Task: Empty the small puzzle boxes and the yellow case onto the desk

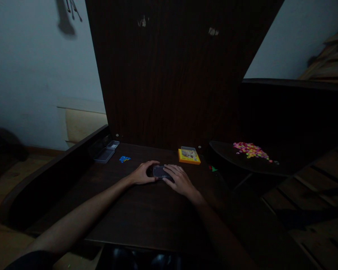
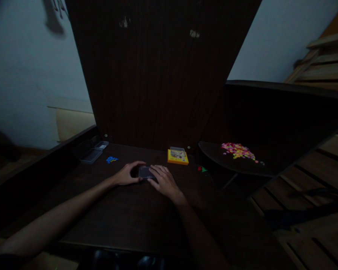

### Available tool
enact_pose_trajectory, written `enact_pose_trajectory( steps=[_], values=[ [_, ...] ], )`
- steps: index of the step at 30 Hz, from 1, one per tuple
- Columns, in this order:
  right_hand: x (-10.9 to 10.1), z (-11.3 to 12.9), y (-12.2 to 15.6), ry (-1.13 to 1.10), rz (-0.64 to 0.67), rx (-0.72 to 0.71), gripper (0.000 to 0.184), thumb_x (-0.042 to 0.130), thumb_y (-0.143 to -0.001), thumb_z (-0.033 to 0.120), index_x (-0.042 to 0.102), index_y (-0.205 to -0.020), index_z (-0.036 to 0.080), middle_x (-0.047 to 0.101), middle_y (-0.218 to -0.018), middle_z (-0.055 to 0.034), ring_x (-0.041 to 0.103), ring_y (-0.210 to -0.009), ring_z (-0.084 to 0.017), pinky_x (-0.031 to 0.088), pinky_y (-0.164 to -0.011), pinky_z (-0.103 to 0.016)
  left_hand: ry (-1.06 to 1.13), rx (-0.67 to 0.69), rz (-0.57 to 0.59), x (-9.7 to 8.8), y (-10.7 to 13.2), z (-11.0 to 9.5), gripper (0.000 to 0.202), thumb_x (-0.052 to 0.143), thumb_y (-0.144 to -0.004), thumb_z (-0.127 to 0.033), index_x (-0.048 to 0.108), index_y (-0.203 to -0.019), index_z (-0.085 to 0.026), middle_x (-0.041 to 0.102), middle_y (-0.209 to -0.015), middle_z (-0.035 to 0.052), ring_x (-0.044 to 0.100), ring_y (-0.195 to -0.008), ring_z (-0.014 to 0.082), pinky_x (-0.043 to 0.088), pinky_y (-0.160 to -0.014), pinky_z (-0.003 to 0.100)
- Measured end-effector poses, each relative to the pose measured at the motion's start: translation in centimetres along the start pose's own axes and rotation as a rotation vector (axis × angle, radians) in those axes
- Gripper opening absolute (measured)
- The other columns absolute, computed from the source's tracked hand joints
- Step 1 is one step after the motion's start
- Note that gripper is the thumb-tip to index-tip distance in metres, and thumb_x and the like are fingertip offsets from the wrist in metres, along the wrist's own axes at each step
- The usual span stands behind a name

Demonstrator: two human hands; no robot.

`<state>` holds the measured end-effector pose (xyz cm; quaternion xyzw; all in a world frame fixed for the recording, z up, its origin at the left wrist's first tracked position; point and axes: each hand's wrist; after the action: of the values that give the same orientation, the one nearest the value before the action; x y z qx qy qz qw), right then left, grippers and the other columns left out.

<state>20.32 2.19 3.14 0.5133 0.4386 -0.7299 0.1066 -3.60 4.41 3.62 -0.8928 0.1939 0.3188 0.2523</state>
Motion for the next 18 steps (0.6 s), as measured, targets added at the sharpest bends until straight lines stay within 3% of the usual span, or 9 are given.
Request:
enact_pose_trajectory(
  steps=[6,13,18],
  values=[
    [0.47,-0.59,0.35,-0.046,0.134,0.066,0.049,0.056,-0.093,0.033,0.051,-0.139,0.019,0.046,-0.148,-0.0123,0.043,-0.136,-0.026,0.042,-0.108,-0.045,-0.146,0.054,0.069,0.19,0.06,0.04,0.067,0.072,-0.073,-0.034,0.048,-0.134,-0.019,0.057,-0.133,0.0111,0.053,-0.123,0.0286,0.036,-0.109,0.045],
    [0.6,-0.38,0.09,-0.017,0.15,0.068,0.047,0.051,-0.096,0.034,0.049,-0.141,0.022,0.046,-0.148,-0.0099,0.043,-0.136,-0.026,0.041,-0.108,-0.047,-0.208,0.072,0.078,0.5,-0.09,-0.3,0.058,0.068,-0.081,-0.045,0.052,-0.13,-0.018,0.059,-0.128,0.0128,0.053,-0.121,0.0284,0.033,-0.109,0.047],
    [0.79,-0.34,-0.01,0.096,0.155,0.047,0.044,0.052,-0.095,0.031,0.051,-0.139,0.022,0.049,-0.146,-0.0099,0.046,-0.133,-0.027,0.045,-0.102,-0.048,-0.212,0.037,0.044,0.9,-0.13,-0.17,0.068,0.069,-0.079,-0.044,0.047,-0.136,-0.016,0.057,-0.131,0.015,0.051,-0.122,0.0297,0.035,-0.108,0.047]
  ],
)
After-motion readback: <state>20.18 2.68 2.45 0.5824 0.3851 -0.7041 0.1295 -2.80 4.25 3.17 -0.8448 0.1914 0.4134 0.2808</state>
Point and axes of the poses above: each hand's wrist, its own y-axis away from the middle knuckle, its own x-axis out of the palm, z = x × y
